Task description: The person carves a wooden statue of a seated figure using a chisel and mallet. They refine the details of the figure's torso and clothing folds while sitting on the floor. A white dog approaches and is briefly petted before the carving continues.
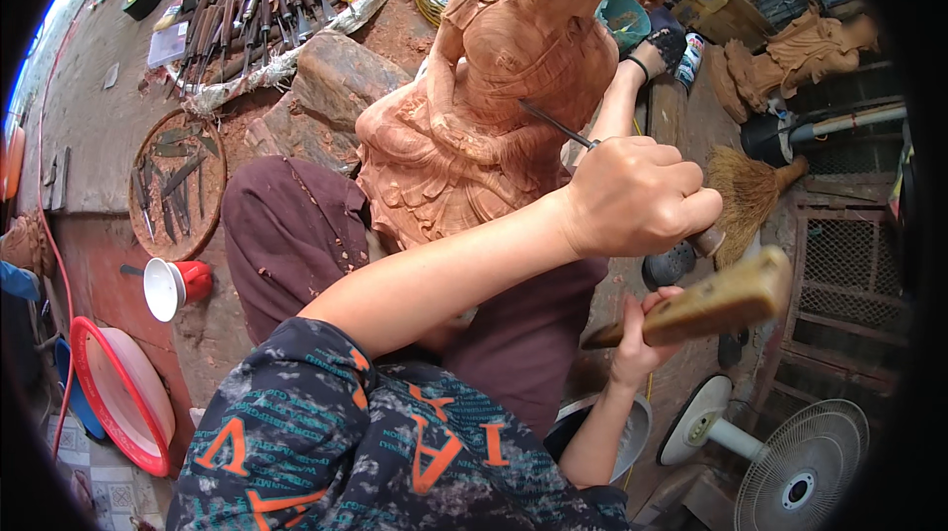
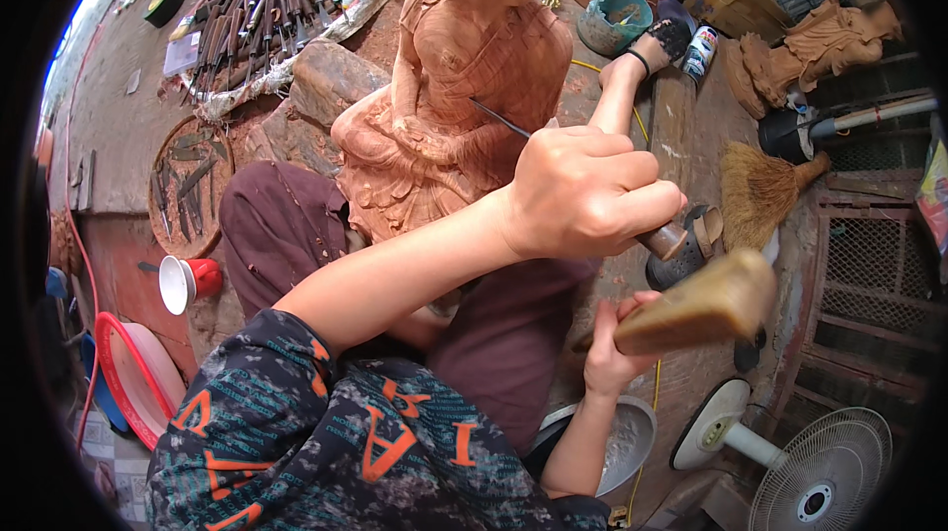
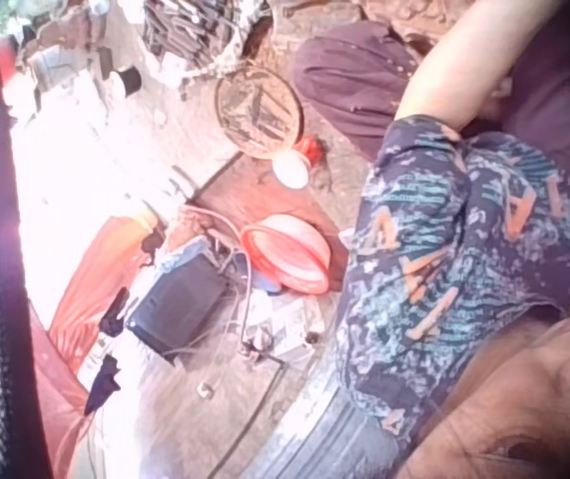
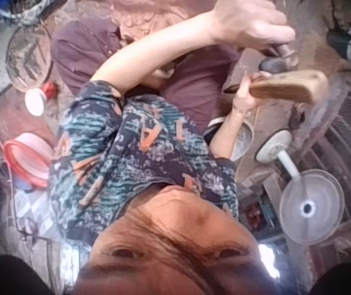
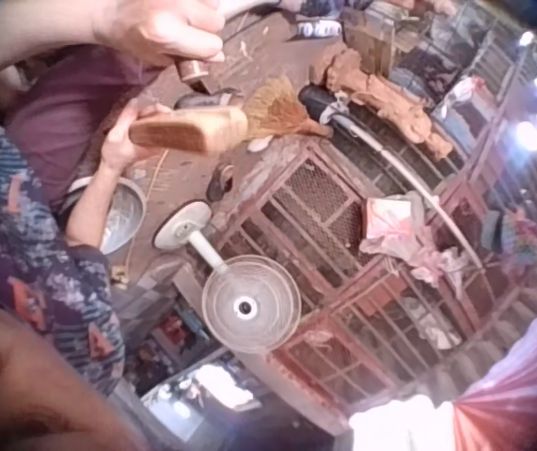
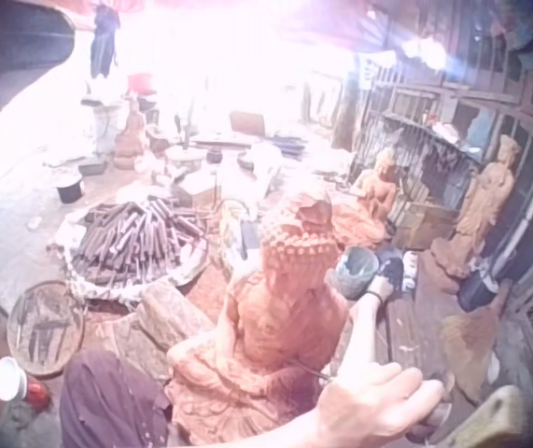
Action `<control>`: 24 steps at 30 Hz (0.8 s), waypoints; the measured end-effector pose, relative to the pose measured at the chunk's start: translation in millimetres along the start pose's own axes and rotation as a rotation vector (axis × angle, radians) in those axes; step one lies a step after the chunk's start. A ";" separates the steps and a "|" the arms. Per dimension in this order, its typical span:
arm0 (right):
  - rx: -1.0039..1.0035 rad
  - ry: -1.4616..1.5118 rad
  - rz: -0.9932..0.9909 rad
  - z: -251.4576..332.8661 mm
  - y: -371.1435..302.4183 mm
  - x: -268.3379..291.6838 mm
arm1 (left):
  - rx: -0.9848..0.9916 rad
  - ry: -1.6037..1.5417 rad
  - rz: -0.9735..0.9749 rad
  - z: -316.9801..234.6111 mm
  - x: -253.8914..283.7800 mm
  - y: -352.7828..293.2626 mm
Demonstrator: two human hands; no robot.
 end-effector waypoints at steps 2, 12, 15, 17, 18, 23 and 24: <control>0.060 0.089 -0.066 -12.0 1.1 13.2 | 0.020 -0.017 -0.040 -0.2 -1.4 4.2; 0.110 -0.167 -0.003 -12.5 -0.8 4.0 | 0.022 -0.035 -0.062 2.8 4.8 7.5; -0.006 -0.097 -0.011 -17.6 -2.3 1.8 | 0.023 -0.047 -0.057 5.7 6.3 3.9; 0.009 0.045 -0.037 0.6 0.8 2.0 | 0.024 -0.044 -0.059 4.8 5.3 3.8; 0.063 0.074 -0.026 -8.4 1.8 6.7 | 0.024 -0.042 -0.060 4.7 4.7 3.8; 0.018 -0.131 0.006 -16.2 1.2 5.7 | 0.056 -0.064 -0.053 8.4 4.2 3.9; 0.014 -0.030 -0.004 -16.0 2.4 6.4 | 0.059 -0.059 -0.041 8.3 4.1 3.7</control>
Point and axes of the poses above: each hand's wrist, its own y-axis towards the middle knuckle, its own x-axis out of the back of the hand, z = x × y, the point moved 6 cm from there along y, towards the middle knuckle, and after that the axes turned 1 degree about -z, right-handed, at the moved point
